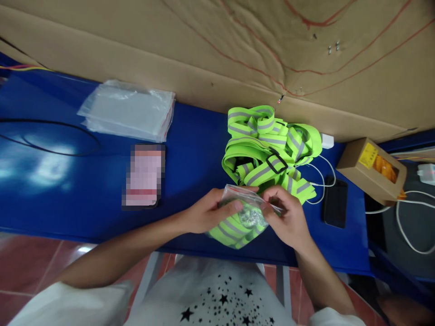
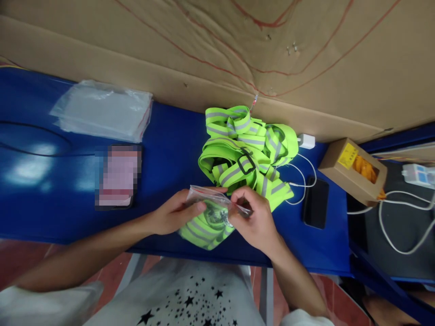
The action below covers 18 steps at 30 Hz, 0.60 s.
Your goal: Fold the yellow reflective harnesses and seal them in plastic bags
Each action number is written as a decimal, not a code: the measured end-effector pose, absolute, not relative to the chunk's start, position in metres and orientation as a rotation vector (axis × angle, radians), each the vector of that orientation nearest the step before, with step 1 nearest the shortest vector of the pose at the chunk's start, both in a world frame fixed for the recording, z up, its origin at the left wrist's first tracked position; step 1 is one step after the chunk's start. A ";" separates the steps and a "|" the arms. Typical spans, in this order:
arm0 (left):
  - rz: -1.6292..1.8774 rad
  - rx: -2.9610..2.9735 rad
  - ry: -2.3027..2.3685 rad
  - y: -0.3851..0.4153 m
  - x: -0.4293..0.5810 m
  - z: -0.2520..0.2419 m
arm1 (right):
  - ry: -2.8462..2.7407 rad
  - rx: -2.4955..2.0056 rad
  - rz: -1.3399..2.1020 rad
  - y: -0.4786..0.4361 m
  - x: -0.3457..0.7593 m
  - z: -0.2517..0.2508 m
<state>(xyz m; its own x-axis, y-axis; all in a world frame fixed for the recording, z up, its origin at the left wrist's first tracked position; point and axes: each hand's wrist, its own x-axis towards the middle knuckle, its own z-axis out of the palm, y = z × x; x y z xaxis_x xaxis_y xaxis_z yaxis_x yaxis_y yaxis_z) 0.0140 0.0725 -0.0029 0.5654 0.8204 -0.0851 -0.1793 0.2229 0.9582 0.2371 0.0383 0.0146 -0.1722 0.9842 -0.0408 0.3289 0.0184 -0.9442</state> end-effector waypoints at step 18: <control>0.767 1.229 0.819 0.071 0.013 -0.015 | -1.588 -1.372 1.385 0.043 0.248 0.018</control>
